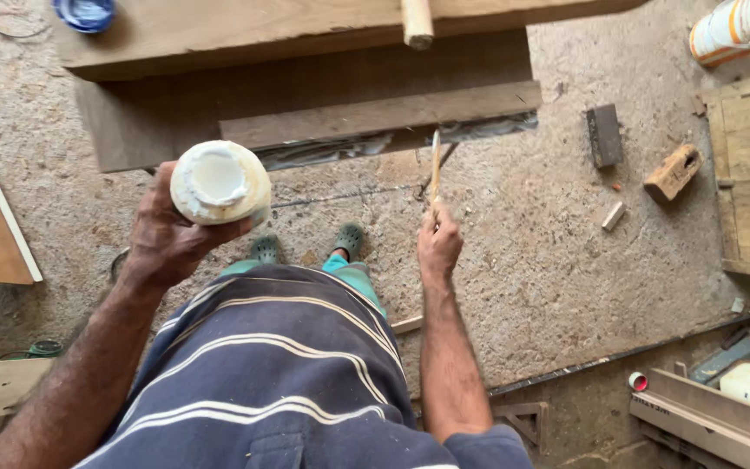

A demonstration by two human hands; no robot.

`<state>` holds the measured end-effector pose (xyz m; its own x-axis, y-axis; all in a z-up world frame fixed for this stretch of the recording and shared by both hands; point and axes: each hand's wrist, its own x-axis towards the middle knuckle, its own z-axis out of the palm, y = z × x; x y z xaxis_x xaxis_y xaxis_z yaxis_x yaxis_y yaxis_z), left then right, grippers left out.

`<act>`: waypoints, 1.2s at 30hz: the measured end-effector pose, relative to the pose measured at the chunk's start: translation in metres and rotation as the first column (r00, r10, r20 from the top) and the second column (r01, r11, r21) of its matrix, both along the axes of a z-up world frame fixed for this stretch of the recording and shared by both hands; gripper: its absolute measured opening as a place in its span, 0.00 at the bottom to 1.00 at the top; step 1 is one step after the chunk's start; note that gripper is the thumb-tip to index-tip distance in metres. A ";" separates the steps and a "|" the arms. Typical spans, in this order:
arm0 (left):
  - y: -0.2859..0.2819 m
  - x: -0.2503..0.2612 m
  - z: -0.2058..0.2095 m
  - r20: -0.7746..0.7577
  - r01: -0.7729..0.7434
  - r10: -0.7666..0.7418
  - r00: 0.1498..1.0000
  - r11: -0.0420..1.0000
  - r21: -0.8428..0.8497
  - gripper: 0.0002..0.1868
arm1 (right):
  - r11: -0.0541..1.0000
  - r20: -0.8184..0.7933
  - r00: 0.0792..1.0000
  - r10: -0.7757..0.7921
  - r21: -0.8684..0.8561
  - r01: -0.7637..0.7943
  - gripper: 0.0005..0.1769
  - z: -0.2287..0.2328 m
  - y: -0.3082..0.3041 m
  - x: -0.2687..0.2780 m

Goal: The person opens a container of white adhesive and uses a brush to apply the glue to the edges of wooden planks on a workbench. The person repeatedly dips the brush into the container and spreads the adhesive along the wood.

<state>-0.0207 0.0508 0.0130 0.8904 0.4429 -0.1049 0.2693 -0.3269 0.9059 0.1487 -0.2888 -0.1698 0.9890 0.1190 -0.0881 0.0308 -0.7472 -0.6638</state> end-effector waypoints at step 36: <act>0.033 -0.021 -0.007 0.161 -0.019 0.056 0.985 0.974 -0.224 0.36 | 0.972 0.307 0.936 0.174 -0.204 -0.114 0.11 -0.037 -0.007 -0.025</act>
<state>-0.0415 0.0841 0.0064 0.8868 0.4587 -0.0569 0.1183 -0.1064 0.9873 0.1238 -0.2956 -0.2072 0.9412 0.2740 0.1977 0.3356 -0.8250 -0.4547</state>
